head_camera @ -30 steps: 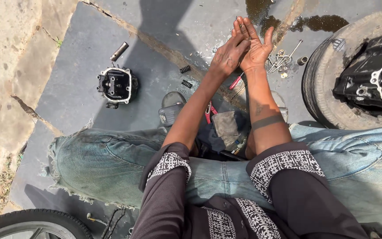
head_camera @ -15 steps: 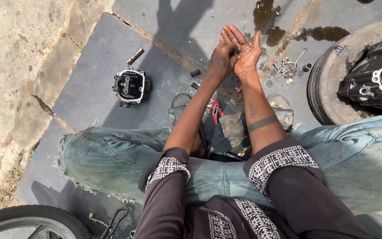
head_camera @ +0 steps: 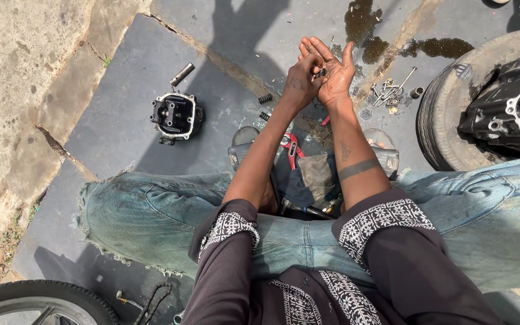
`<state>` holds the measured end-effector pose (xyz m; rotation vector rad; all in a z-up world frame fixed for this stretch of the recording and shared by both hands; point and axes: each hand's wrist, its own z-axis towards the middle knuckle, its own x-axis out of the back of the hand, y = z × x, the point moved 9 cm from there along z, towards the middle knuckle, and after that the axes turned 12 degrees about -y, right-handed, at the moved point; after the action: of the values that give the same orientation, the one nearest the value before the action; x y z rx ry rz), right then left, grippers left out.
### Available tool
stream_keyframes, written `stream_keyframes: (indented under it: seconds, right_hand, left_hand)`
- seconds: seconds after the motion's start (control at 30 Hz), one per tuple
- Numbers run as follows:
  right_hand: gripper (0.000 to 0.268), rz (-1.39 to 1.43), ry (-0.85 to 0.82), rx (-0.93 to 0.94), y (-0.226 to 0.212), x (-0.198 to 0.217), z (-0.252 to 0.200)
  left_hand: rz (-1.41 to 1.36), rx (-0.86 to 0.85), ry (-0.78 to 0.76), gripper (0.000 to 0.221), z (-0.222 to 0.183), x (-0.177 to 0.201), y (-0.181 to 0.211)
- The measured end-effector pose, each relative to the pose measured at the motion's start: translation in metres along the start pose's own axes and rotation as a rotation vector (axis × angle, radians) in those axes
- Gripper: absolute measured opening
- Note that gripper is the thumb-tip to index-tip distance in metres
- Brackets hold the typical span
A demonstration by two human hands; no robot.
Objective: The person sits on the ground repairing a motorcycle engine. They hold and turn a crankshaft assembly, fit a bearing onto its shaft, sort through small fasteners on the pavement, and place parts into the engine casing beside them.
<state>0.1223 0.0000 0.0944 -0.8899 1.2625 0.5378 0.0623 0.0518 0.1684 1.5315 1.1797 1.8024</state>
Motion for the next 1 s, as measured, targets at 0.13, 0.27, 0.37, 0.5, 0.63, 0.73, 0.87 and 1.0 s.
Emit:
stream_keyframes:
  seconds: [0.13, 0.27, 0.37, 0.5, 0.63, 0.73, 0.87, 1.0]
  right_hand:
    - [0.102, -0.031, 0.008, -0.019, 0.003, 0.003, 0.001]
    - [0.105, 0.005, 0.066, 0.008, 0.004, 0.011, 0.008]
    - [0.099, 0.086, 0.022, 0.042, 0.002, -0.006, 0.015]
    - [0.090, 0.159, 0.184, -0.001, 0.015, 0.002, 0.029]
    - [0.063, 0.243, 0.095, -0.042, 0.030, 0.009, 0.046]
    - [0.050, 0.360, -0.030, -0.086, 0.042, 0.012, 0.058]
    - [0.041, 0.470, -0.172, -0.121, 0.048, -0.002, 0.063]
    - [0.046, 0.290, 0.229, -0.232, 0.070, 0.005, 0.053]
  left_hand:
    - [0.079, 0.023, 0.023, 0.034, 0.002, -0.013, -0.034]
    - [0.182, 0.071, 0.063, 0.032, 0.006, -0.013, -0.062]
    - [-0.629, 0.349, -0.006, 0.022, 0.001, -0.016, -0.114]
    - [-1.015, 0.287, 0.054, 0.020, -0.004, 0.023, -0.128]
    - [-1.295, 0.296, 0.273, 0.018, -0.017, 0.053, -0.160]
    - [-1.367, 0.327, 0.395, 0.020, -0.030, 0.061, -0.179]
    - [-1.340, 0.361, 0.437, 0.022, -0.039, 0.063, -0.188]
    - [-1.392, 0.378, 0.419, 0.022, -0.039, 0.045, -0.200]
